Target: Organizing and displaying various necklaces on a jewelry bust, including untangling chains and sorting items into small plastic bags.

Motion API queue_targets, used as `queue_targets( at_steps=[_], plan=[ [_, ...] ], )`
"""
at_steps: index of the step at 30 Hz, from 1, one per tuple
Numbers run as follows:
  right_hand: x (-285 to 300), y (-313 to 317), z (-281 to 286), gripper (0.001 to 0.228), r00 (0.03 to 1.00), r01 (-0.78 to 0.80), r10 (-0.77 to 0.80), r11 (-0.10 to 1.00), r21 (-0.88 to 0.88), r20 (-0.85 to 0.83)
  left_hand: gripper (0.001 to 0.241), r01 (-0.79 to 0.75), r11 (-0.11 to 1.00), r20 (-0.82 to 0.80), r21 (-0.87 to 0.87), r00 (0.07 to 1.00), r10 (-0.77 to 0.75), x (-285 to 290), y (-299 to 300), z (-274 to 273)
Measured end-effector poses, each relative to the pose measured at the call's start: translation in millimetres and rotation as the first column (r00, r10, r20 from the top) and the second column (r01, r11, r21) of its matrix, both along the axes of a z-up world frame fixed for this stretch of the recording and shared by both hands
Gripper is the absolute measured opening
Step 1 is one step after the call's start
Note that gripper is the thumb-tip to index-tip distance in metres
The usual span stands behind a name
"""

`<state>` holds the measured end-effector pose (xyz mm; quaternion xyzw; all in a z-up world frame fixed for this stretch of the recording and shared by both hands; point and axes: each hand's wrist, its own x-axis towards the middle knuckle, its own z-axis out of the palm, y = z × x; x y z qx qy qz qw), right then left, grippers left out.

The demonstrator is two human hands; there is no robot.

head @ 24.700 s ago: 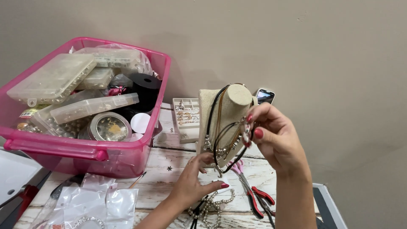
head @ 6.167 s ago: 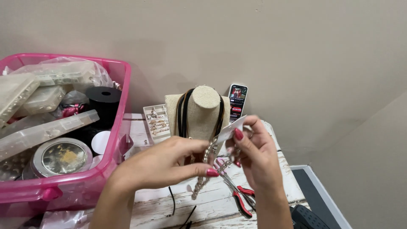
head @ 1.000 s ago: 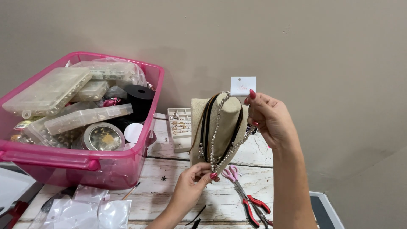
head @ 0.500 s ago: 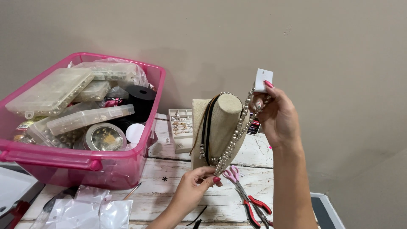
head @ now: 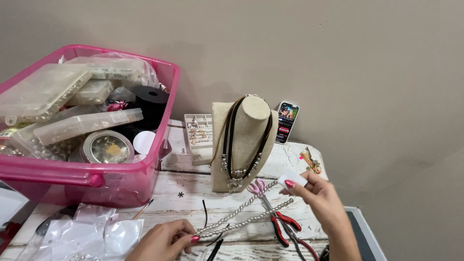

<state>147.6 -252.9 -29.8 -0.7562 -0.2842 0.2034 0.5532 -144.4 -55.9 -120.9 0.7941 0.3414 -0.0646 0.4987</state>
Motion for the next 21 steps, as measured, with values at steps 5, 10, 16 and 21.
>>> queue_targets(
  at_steps=[5,10,16,21],
  plan=[
    [-10.2,2.2,-61.1,0.011,0.979,0.031,-0.046,0.996,-0.081,-0.199,0.028,-0.127,0.979,-0.203,0.158,0.966,0.158,-16.1,-18.8,-46.0],
    [-20.5,19.5,-79.0,0.022,0.985,0.151,-0.089,0.864,-0.481,0.150,0.024,-0.095,0.965,-0.220,0.243,0.964,0.150,-17.6,-34.0,-84.9],
    [-8.4,39.6,-63.3,0.025,0.908,0.245,0.021,0.783,-0.572,0.418,0.017,-0.452,0.725,0.124,0.520,0.880,0.460,-15.1,-53.0,-141.3],
    [14.5,71.7,21.5,0.020,0.781,0.102,-0.158,0.987,0.126,0.604,0.037,-0.463,0.738,0.135,0.491,0.877,0.461,-13.5,-44.0,-158.6]
  ],
)
